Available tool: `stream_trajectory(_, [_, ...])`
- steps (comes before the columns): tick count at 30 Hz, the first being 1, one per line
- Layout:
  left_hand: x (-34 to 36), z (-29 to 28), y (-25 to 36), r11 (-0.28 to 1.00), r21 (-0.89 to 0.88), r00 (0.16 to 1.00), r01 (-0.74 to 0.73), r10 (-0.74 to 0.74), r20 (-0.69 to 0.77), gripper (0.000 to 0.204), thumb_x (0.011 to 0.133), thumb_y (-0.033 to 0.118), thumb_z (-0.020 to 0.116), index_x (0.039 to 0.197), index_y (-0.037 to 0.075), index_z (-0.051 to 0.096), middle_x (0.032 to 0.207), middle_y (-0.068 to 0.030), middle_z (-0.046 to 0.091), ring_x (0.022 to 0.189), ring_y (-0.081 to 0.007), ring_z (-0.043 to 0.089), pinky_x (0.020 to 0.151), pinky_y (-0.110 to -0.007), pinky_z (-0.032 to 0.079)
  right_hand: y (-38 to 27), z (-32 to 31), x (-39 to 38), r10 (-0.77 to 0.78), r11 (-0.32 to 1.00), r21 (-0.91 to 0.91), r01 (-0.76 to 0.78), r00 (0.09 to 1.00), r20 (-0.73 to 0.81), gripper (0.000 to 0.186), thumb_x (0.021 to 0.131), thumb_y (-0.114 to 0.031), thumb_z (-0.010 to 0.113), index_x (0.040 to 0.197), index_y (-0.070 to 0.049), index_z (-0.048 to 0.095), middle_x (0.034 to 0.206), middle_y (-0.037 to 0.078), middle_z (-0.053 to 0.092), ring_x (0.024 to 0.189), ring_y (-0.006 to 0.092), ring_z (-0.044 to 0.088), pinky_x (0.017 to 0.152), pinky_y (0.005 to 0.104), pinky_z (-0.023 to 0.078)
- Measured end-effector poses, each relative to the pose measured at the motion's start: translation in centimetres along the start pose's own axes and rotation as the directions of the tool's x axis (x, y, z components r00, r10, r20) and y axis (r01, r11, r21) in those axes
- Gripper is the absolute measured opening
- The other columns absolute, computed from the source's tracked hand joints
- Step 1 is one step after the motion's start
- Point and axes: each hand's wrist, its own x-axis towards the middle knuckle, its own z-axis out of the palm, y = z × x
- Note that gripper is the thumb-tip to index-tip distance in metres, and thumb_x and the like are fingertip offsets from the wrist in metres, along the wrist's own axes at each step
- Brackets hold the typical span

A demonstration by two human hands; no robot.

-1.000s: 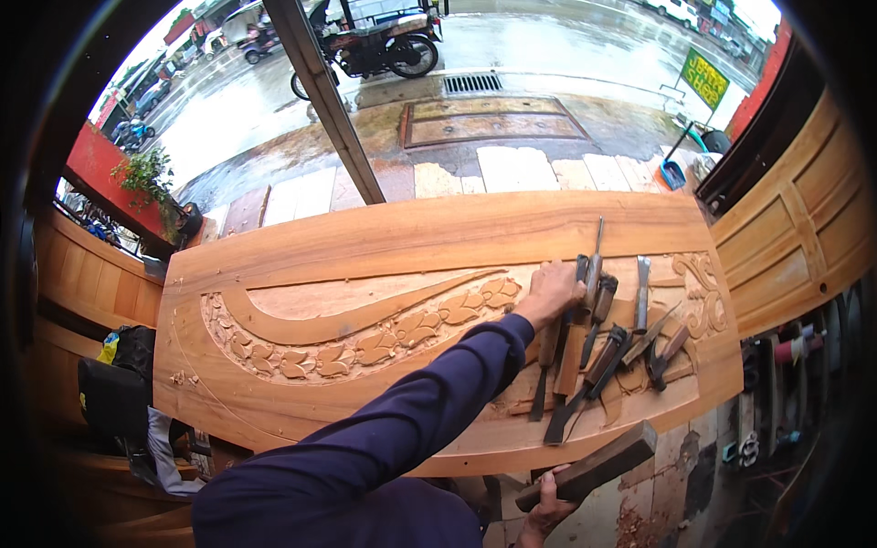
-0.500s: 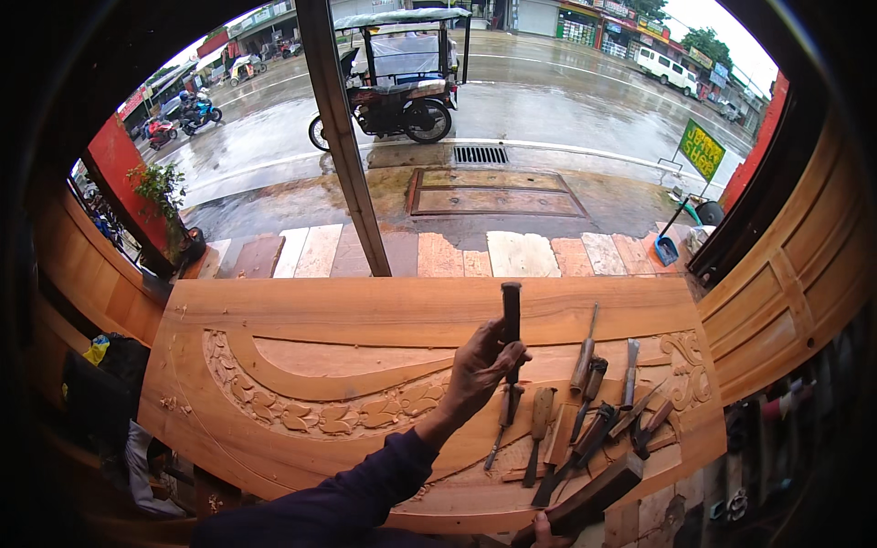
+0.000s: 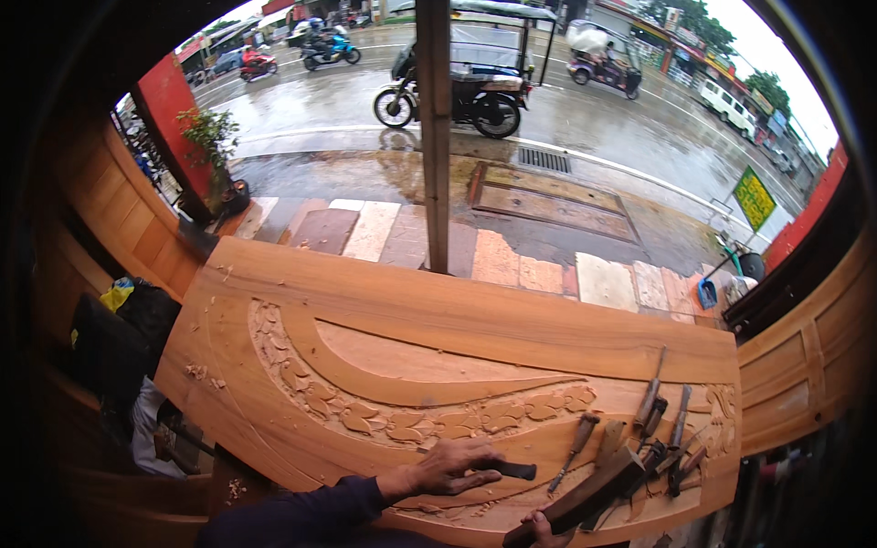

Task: The person carves intricate decorative patterns into a large wooden panel using a chisel and a wooden mallet. They use the mallet to drive the chisel through the wood, removing shavings and refining the leaf-like shapes.

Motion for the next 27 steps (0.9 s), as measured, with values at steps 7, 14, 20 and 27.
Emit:
stream_trajectory(7, [-1.7, -0.8, 0.4, 0.998, 0.006, 0.992, -0.068, 0.067, 0.105, 0.03, 0.1, 0.032, 0.066, 0.122, 0.013, 0.057, 0.084, -0.0114, 0.061, 0.072, -0.034, 0.064, 0.061, -0.042, 0.048, 1.1, 1.8, 0.5, 0.128, 0.992, -0.022, -0.128, 0.991, 0.026, 0.039, 0.091, -0.032, 0.074, 0.104, 0.003, 0.067, 0.091, 0.011, 0.067, 0.082, 0.0227, 0.065, 0.075, 0.0369, 0.055])
stream_trajectory(14, [-2.4, -1.0, 0.4, 0.991, -0.022, 0.988, -0.135, 0.136, 0.079, 0.035, 0.101, 0.043, 0.062, 0.104, 0.009, 0.057, 0.084, -0.0136, 0.058, 0.076, -0.0381, 0.062, 0.061, -0.047, 0.045, -1.3, 5.1, 0.2, -0.039, 0.999, -0.028, 0.041, 0.996, 0.078, 0.036, 0.087, -0.026, 0.071, 0.107, 0.002, 0.062, 0.091, 0.01, 0.063, 0.084, 0.0211, 0.063, 0.078, 0.0352, 0.052])
stream_trajectory(20, [-2.9, -1.2, -0.6, 0.978, 0.034, 0.977, -0.208, 0.205, 0.057, 0.034, 0.1, 0.044, 0.065, 0.099, 0.01, 0.059, 0.084, -0.0116, 0.055, 0.075, -0.034, 0.062, 0.06, -0.043, 0.045, -2.3, 5.2, -1.0, -0.206, 0.978, 0.008, 0.206, 0.975, 0.088, 0.035, 0.085, -0.021, 0.068, 0.109, 0.002, 0.058, 0.091, 0.009, 0.059, 0.085, 0.0197, 0.061, 0.081, 0.0336, 0.05])
stream_trajectory(27, [-2.5, -1.2, -2.3, 0.98, -0.025, 0.979, -0.197, 0.198, 0.046, 0.043, 0.089, 0.055, 0.075, 0.083, 0.014, 0.06, 0.067, -0.0067, 0.057, 0.061, -0.0298, 0.062, 0.049, -0.042, 0.042, -4.3, 5.5, -3.7, -0.196, 0.962, -0.154, 0.224, 0.964, 0.179, 0.033, 0.087, -0.017, 0.062, 0.112, 0.002, 0.054, 0.092, 0.009, 0.057, 0.085, 0.0194, 0.058, 0.085, 0.033, 0.048])
